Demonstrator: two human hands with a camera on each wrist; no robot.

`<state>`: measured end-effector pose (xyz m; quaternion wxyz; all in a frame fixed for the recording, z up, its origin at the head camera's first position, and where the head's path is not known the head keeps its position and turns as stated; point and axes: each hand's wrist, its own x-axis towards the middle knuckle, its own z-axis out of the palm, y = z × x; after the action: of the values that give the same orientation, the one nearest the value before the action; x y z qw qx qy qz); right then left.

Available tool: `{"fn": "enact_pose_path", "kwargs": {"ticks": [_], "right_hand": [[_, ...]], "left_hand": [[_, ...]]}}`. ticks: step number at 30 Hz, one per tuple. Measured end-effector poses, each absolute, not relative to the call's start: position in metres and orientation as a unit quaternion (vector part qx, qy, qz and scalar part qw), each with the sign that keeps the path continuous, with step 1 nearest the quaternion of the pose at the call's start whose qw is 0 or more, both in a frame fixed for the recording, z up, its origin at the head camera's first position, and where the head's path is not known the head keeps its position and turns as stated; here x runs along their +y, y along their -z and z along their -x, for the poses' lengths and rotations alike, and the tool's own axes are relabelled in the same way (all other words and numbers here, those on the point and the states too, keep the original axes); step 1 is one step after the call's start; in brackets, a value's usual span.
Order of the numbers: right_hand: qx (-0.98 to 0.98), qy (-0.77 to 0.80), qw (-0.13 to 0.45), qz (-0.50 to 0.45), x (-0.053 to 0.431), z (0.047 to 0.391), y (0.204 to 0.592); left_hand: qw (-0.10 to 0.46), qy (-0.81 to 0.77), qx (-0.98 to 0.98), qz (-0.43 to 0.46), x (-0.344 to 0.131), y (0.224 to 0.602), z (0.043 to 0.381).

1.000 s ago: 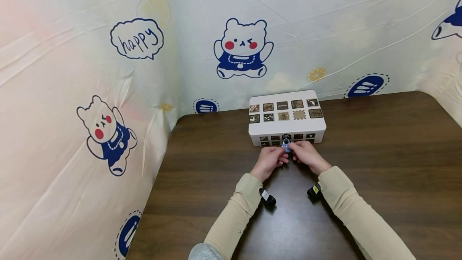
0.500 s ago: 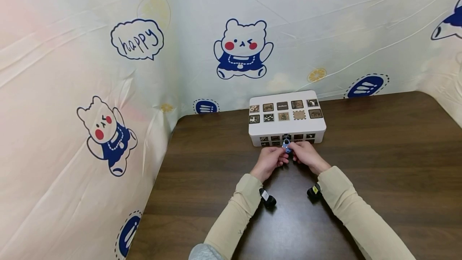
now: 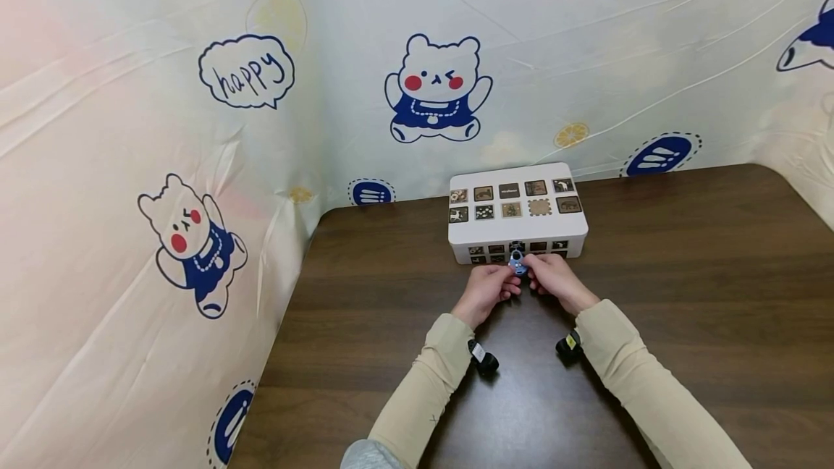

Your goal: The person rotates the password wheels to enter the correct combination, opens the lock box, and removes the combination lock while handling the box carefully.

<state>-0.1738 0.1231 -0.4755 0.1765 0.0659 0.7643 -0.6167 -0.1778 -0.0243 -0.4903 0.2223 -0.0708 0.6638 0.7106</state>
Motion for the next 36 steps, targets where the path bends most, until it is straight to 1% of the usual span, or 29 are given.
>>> {"fn": "enact_pose_path", "kwargs": {"ticks": [24,36], "right_hand": [[0.788,0.589,0.172,-0.051,0.121,0.1746,0.4777],[0.779,0.599,0.175,-0.056,0.1207,0.1737,0.4767]], "left_hand": [[0.222,-0.715,0.66,0.069,-0.0248,0.4933,0.1793],[0.221,-0.712,0.663,0.072,-0.0247,0.4862,0.1763]]}}
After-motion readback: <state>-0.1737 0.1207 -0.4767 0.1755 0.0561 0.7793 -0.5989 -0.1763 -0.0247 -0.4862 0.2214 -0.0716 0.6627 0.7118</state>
